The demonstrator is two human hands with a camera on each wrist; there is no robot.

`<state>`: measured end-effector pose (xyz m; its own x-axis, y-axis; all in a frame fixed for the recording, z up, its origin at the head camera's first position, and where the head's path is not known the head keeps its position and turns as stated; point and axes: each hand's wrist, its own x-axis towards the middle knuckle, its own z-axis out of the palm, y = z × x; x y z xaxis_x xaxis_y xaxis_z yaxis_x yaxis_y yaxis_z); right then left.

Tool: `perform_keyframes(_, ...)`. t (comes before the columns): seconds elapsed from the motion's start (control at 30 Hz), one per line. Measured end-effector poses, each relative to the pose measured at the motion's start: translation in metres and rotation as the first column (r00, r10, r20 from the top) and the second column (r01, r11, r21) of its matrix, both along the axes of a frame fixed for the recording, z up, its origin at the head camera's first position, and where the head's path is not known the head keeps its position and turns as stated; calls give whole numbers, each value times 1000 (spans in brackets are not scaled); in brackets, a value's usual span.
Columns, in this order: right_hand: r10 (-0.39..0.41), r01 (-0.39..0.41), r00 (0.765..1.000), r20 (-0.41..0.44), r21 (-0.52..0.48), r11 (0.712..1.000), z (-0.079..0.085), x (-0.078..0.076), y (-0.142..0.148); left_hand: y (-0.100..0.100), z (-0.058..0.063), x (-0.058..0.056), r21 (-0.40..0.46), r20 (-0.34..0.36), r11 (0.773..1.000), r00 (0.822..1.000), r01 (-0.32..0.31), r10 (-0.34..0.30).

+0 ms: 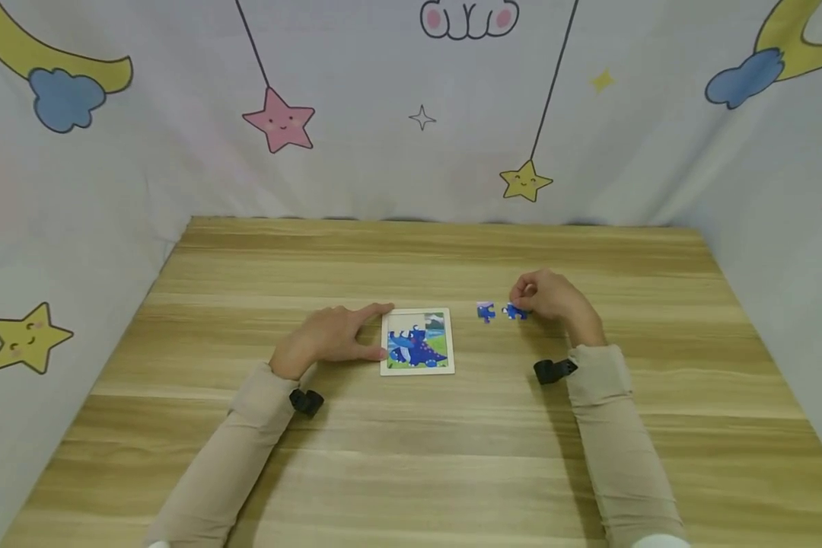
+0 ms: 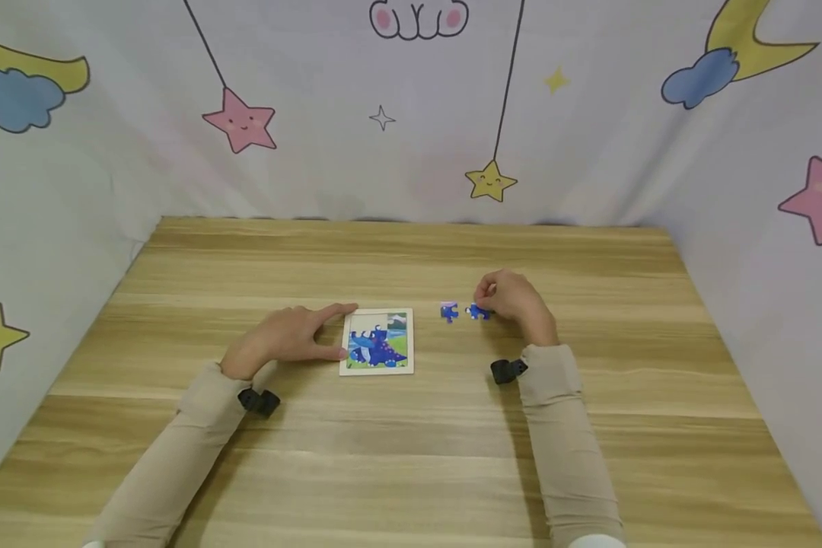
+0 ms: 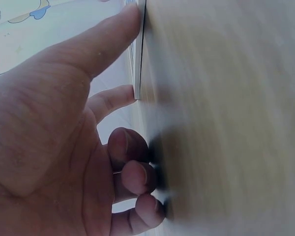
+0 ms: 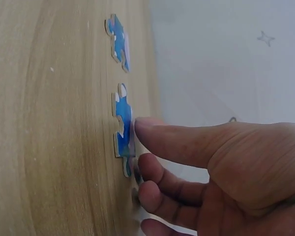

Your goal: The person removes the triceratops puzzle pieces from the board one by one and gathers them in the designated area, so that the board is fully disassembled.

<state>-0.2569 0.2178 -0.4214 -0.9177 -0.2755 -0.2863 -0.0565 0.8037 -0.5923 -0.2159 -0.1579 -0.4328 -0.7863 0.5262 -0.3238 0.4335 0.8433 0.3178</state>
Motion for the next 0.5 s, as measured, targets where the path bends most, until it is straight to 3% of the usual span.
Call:
perform_keyframes(0.17, 2, -3, 1000, -30, -9, 1000, 4, 3, -6, 1, 0, 0, -1, 7, 1000, 1000, -5, 5)
perform_keyframes(0.5, 102, -106, 994, -49, -81, 991, 8, 6, -35, 0, 1, 1, -1, 9, 1000, 1000, -4, 4)
